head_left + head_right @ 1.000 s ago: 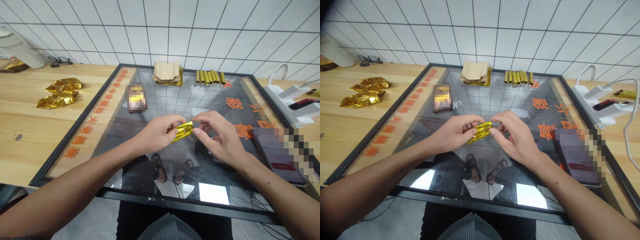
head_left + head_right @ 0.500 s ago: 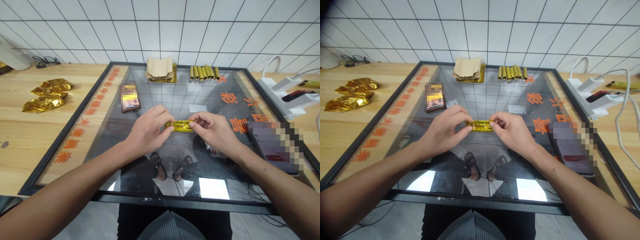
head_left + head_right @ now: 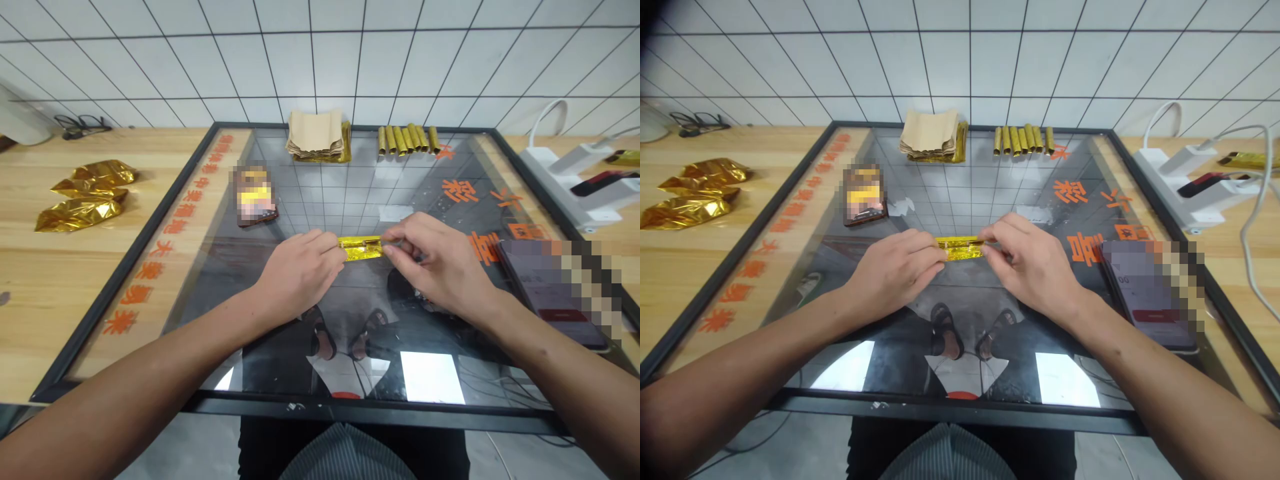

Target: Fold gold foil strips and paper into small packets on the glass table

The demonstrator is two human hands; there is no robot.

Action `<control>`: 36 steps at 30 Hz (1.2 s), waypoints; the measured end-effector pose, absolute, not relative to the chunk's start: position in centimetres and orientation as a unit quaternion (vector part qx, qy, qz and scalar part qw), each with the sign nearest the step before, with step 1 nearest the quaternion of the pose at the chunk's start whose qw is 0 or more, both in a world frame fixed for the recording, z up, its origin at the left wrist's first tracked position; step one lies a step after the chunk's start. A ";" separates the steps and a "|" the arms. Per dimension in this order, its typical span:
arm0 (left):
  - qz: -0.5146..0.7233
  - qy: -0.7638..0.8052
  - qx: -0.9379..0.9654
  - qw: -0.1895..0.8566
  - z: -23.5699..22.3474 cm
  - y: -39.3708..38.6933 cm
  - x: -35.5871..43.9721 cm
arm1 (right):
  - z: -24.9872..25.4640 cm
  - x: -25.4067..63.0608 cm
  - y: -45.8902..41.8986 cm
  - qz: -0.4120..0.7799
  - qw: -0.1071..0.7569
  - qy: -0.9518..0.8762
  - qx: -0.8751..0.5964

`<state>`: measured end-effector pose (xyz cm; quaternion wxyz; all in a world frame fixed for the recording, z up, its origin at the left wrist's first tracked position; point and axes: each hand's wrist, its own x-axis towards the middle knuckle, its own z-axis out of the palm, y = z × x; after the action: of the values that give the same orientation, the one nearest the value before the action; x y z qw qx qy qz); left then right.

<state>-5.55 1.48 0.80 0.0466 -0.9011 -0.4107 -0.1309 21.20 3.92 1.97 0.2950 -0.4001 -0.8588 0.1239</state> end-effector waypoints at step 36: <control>-0.185 -0.430 -0.884 -0.021 0.9 1.9 -5.9 | 1.3 20.7 3.4 -0.014 0.174 -0.920 -0.352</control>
<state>-5.88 1.91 0.90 -0.0207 -0.8835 -0.4298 -0.1851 20.72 3.42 1.34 0.1740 -0.3520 -0.9196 -0.0136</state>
